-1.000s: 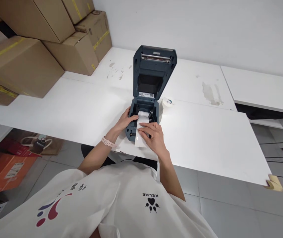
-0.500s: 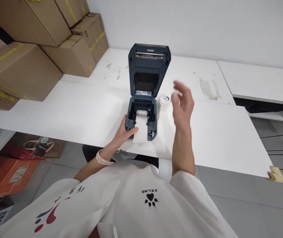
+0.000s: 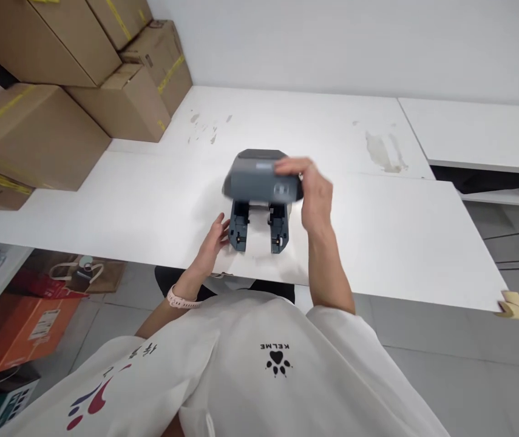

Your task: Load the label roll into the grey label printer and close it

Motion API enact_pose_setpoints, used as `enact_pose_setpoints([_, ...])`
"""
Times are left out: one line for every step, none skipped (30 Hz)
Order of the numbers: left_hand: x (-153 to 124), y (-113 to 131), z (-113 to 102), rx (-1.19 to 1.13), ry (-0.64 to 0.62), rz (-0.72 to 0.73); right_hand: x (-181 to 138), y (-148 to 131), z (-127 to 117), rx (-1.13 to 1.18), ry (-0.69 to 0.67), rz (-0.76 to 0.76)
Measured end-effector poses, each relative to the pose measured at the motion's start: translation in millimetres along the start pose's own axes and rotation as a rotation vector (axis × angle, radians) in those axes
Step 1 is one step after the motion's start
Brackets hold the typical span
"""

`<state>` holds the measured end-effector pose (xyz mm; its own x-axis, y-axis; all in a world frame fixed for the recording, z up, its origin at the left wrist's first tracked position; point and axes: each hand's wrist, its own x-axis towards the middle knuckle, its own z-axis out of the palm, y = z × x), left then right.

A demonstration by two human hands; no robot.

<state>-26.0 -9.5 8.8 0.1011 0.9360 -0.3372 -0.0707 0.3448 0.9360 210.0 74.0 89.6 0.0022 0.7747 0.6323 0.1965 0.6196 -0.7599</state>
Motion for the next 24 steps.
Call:
enact_pose_setpoints([2,2,1,-0.007,0.005,0.009,-21,-6,1,-0.038,-0.03,0.03])
enact_pose_setpoints([5,6,2,-0.015,0.01,0.018,-38,-9,2,-0.089,-0.067,0.066])
enact_pose_setpoints([8,10,5,-0.022,0.012,0.024,-53,-10,4,-0.139,-0.099,0.105])
enact_pose_setpoints([10,13,8,-0.03,0.013,0.028,-64,-9,7,-0.182,-0.123,0.132])
enact_pose_setpoints([12,17,12,-0.035,0.011,0.031,-73,-6,10,-0.217,-0.135,0.139])
enact_pose_setpoints([15,20,16,-0.036,0.007,0.032,-80,-3,14,-0.25,-0.14,0.13])
enact_pose_setpoints([16,22,19,-0.031,0.0,0.034,-85,1,17,-0.28,-0.139,0.113])
enact_pose_setpoints([18,24,22,-0.024,-0.011,0.038,-88,4,19,-0.308,-0.135,0.098])
enact_pose_setpoints([19,24,25,-0.015,-0.023,0.048,-91,7,22,-0.331,-0.13,0.09])
enact_pose_setpoints([20,24,26,-0.003,-0.032,0.064,-92,9,23,-0.349,-0.126,0.09])
enact_pose_setpoints([20,23,27,0.012,-0.037,0.084,-94,10,24,-0.361,-0.123,0.093])
enact_pose_setpoints([21,23,28,0.029,-0.039,0.108,-95,11,25,-0.37,-0.117,0.093])
enact_pose_setpoints([22,23,28,0.047,-0.04,0.134,-95,12,25,-0.373,-0.11,0.092])
enact_pose_setpoints([23,22,27,0.064,-0.041,0.157,-96,12,26,-0.373,-0.1,0.089])
enact_pose_setpoints([24,22,27,0.078,-0.043,0.175,-96,12,26,-0.368,-0.089,0.086])
enact_pose_setpoints([24,22,27,0.087,-0.049,0.187,-96,12,26,-0.359,-0.082,0.085])
enact_pose_setpoints([23,22,27,0.094,-0.055,0.195,-96,12,26,-0.351,-0.076,0.087])
enact_pose_setpoints([20,20,27,0.1,-0.046,0.202,-96,12,27,-0.344,-0.072,0.09])
enact_pose_setpoints([16,17,27,0.113,-0.012,0.214,-96,12,27,-0.34,-0.068,0.094])
enact_pose_setpoints([9,13,27,0.134,0.059,0.234,-95,11,28,-0.34,-0.064,0.099])
enact_pose_setpoints([1,8,27,0.159,0.153,0.259,-95,11,28,-0.342,-0.06,0.106])
enact_pose_setpoints([-8,2,28,0.193,0.258,0.287,-95,10,28,-0.342,-0.059,0.11])
enact_pose_setpoints([-17,-4,28,0.218,0.373,0.317,-95,10,28,-0.338,-0.06,0.107])
enact_pose_setpoints([-26,-11,29,0.228,0.388,0.314,-95,10,27,-0.328,-0.065,0.096])
